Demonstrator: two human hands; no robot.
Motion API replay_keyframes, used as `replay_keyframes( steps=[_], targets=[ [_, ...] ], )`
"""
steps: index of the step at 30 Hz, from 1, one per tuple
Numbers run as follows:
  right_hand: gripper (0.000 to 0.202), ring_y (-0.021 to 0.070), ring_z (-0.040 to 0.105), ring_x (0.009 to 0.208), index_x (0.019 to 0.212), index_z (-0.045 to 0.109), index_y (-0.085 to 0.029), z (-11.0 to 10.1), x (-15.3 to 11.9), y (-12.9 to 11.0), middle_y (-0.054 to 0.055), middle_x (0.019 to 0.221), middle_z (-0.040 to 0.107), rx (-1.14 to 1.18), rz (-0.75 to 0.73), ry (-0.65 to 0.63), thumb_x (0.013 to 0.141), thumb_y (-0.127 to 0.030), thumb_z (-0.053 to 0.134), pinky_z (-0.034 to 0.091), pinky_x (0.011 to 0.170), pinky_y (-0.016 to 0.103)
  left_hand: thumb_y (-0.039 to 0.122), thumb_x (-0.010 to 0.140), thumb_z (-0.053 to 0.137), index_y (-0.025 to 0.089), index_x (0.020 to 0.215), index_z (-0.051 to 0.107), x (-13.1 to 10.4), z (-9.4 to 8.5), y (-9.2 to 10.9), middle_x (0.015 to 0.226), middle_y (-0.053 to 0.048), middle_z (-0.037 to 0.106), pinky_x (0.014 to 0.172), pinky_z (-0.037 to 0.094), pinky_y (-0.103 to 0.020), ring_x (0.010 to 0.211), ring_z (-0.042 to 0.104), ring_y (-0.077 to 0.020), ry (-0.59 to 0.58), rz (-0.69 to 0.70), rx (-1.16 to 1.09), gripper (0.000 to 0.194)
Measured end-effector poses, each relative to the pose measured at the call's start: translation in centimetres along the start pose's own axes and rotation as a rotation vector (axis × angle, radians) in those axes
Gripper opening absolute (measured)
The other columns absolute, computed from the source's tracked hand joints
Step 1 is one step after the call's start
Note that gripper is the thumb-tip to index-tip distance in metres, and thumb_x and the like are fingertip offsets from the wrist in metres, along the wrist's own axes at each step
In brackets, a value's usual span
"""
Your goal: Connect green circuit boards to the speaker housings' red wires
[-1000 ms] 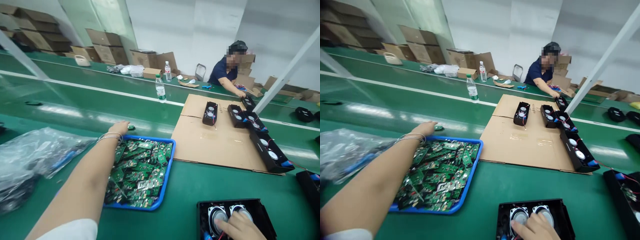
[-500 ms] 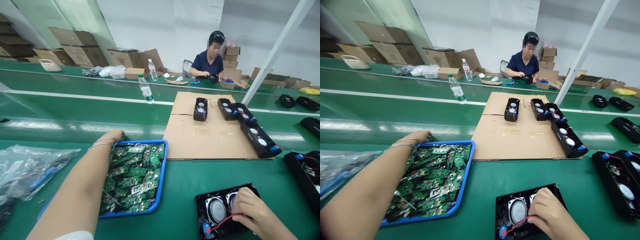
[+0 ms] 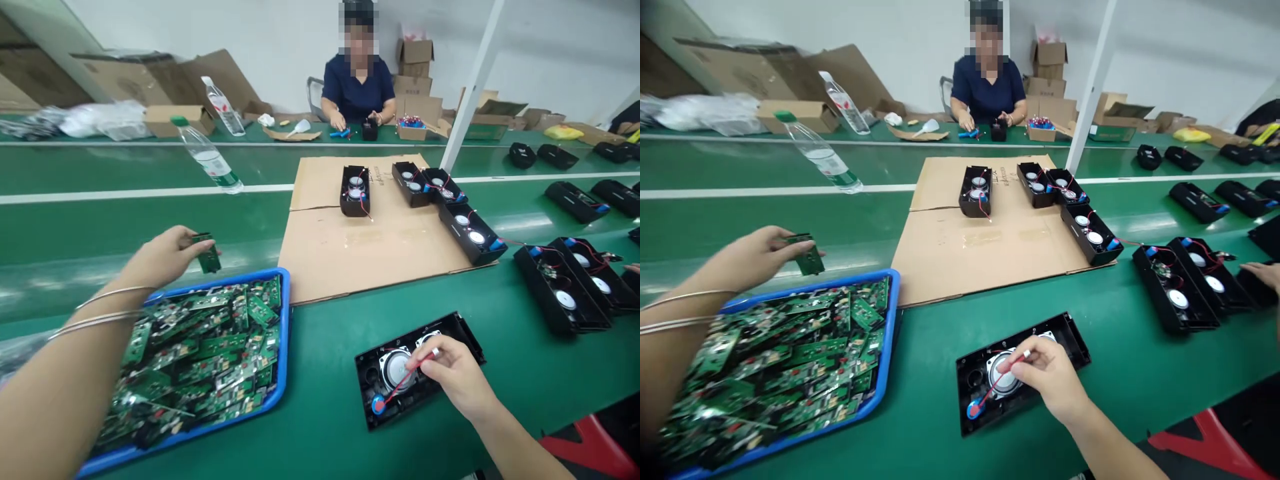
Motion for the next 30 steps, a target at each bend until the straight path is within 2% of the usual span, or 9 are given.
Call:
replay_keyframes(
  steps=[4,7,11,14,17,20,24,27,30],
  targets=[
    [0.025,0.0137,0.064,0.061,0.078,0.064,-0.021,0.4,1.0,1.1,-0.001,0.064,0.067,0.088,0.128,0.012,0.068,-0.040,0.078,0.052,0.062,0.026,0.040,0.086,0.048,0.019,0.076,0.047,-6.4,2.8,1.3,0.055,0.005,0.058,0.064,0.051,-0.029,0.056,0.059,-0.0143,-0.135,-0.086,-0.364,0.024],
    [0.025,0.0131,0.061,0.063,0.076,0.069,-0.021,0.2,1.4,1.0,0.000,0.064,0.065,-0.010,0.134,-0.001,0.068,-0.044,0.076,0.050,0.063,0.026,0.046,0.080,0.060,0.017,0.073,0.058,-13.0,7.9,3.0,0.054,0.003,0.058,0.057,0.046,-0.024,0.052,0.054,-0.0124,-0.417,-0.086,-0.688,0.030],
    [0.022,0.0128,0.057,0.062,0.075,0.073,-0.022,0.7,1.9,1.1,0.001,0.061,0.062,-0.026,0.141,-0.070,0.073,-0.044,0.073,0.047,0.060,0.026,0.044,0.077,0.067,0.015,0.111,0.064,-18.7,13.8,3.2,0.065,-0.001,0.063,0.053,0.043,-0.025,0.055,0.055,-0.0132,-0.581,-0.330,-1.147,0.044],
    [0.015,0.0114,0.054,0.060,0.072,0.073,-0.026,2.4,2.2,0.8,-0.001,0.060,0.060,0.212,0.128,-0.216,0.070,-0.040,0.077,0.044,0.058,0.025,0.037,0.074,0.074,0.018,0.117,0.064,-20.1,16.0,3.5,0.076,-0.004,0.067,0.061,0.046,-0.026,0.066,0.059,-0.0140,-0.631,-0.437,-1.357,0.048],
    [0.011,0.0091,0.048,0.058,0.070,0.071,-0.028,4.3,2.2,0.3,-0.003,0.058,0.055,0.423,0.117,-0.374,0.069,-0.034,0.080,0.040,0.057,0.022,0.036,0.066,0.080,0.018,0.109,0.067,-20.6,16.8,4.3,0.076,-0.003,0.065,0.063,0.050,-0.028,0.067,0.060,-0.0143,-0.715,-0.427,-1.426,0.048],
    [0.008,0.0084,0.046,0.058,0.072,0.070,-0.028,4.5,2.3,0.2,-0.004,0.059,0.052,0.397,0.086,-0.376,0.071,-0.032,0.077,0.038,0.056,0.022,0.039,0.061,0.083,0.015,0.092,0.067,-20.6,17.0,4.8,0.070,0.002,0.059,0.051,0.049,-0.024,0.056,0.059,-0.0113,-0.705,-0.365,-1.424,0.042],
    [0.007,0.0102,0.048,0.062,0.075,0.068,-0.027,4.0,2.5,-0.8,-0.003,0.064,0.055,0.134,-0.040,-0.279,0.080,-0.031,0.069,0.039,0.058,0.023,0.037,0.069,0.077,0.020,0.082,0.051,-20.3,17.1,4.5,0.065,0.006,0.059,0.039,0.040,-0.020,0.042,0.055,-0.0096,-0.577,-0.283,-1.289,0.034],
    [0.011,0.0110,0.047,0.061,0.073,0.063,-0.024,4.7,2.0,-2.6,-0.003,0.063,0.056,-0.258,-0.254,-0.206,0.083,-0.019,0.061,0.037,0.056,0.024,0.033,0.075,0.071,0.018,0.094,0.057,-20.5,16.9,4.6,0.077,-0.001,0.067,0.047,0.044,-0.022,0.053,0.057,-0.0104,-0.514,-0.245,-1.204,0.028],
    [0.016,0.0109,0.044,0.059,0.071,0.058,-0.020,6.5,0.6,-4.7,-0.003,0.060,0.054,-0.718,-0.583,-0.127,0.083,-0.008,0.056,0.035,0.059,0.027,0.035,0.082,0.063,0.016,0.107,0.066,-21.1,17.0,5.1,0.086,-0.005,0.070,0.062,0.048,-0.025,0.069,0.058,-0.0136,-0.536,-0.228,-1.219,0.031]
  ],
)
Point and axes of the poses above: each hand's wrist, its own x-axis towards the middle knuckle, its own z-axis out of the palm, y = z × x, the point moved 9 cm from there along x, towards the middle knuckle
